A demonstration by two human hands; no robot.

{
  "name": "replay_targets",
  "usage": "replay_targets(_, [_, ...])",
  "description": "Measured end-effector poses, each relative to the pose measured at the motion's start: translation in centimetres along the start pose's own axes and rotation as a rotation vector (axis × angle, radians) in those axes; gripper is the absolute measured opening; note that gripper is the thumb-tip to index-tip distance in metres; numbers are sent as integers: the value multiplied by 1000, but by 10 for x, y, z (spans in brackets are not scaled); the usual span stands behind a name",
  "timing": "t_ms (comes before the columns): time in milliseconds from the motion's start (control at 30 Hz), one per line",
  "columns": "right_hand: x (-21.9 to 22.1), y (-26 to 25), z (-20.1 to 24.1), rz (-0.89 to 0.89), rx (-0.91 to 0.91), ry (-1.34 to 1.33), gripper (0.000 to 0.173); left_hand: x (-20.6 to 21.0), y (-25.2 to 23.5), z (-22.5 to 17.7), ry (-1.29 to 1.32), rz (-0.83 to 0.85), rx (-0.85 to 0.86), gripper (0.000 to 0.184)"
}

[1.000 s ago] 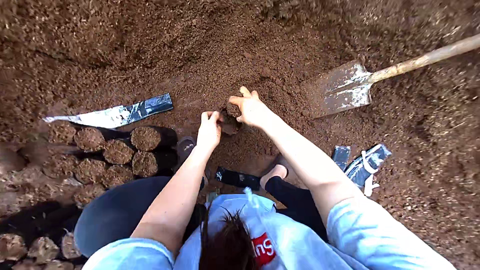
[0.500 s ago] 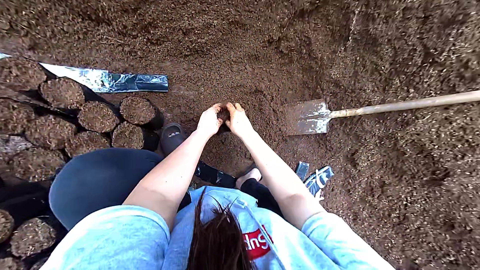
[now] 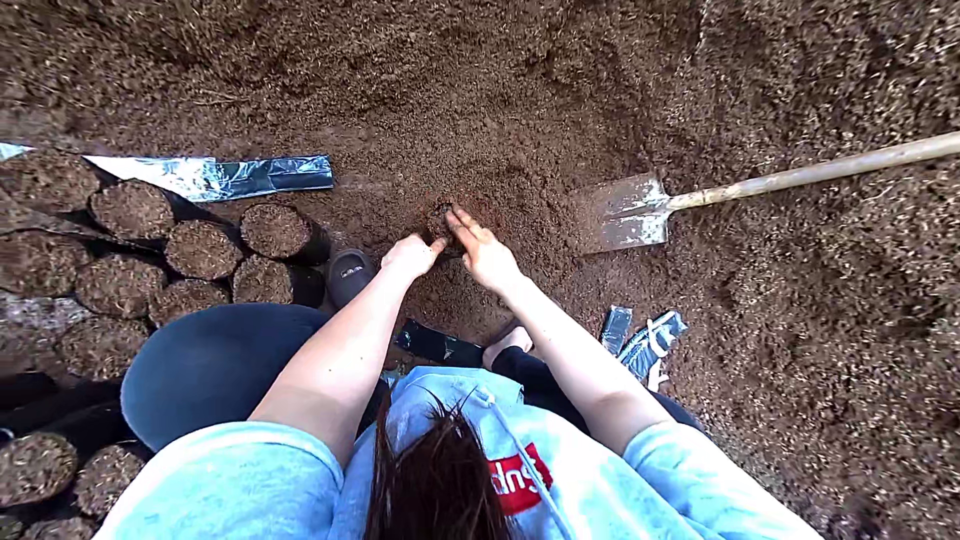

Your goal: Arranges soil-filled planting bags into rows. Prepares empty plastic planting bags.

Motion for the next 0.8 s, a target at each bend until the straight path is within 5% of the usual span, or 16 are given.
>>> replay_targets(100, [21, -3, -1, 41, 87, 95, 69, 11, -9, -7, -48, 55, 125, 51])
replay_targets(200, [24, -6, 1, 112, 127, 207, 64, 13, 14, -19, -56, -73, 141, 42])
replay_targets(267, [13, -12, 0, 155, 94, 191, 61, -12, 44, -44, -67, 163, 50, 42])
replay_targets(367, [-18, -23, -16, 146, 13, -86, 51, -12, -1, -8, 160, -214, 186, 48])
replay_targets(433, [-26, -29, -39, 41, 83, -407, 39, -23, -23, 7, 307, -178, 90, 66])
replay_targets(500, [-17, -31, -57, 175, 332, -618, 50, -21, -31, 18, 376, -70, -32, 78])
replay_targets(600, [5, -33, -59, 473, 551, -743, 66, -11, -37, 17, 363, 121, -56, 73])
replay_targets(800, [10, -58, -47, 398, 483, -437, 72, -8, -53, -4, 174, 109, 64, 61])
Point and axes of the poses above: each hand's wrist, its own y-axis away from the middle knuckle, its own x-axis out of the palm, z = x × y, the point moved 4 cm from there along -y, towards the middle knuckle, and after that the axes turned 8 degrees about x, right-handed, at the moved point
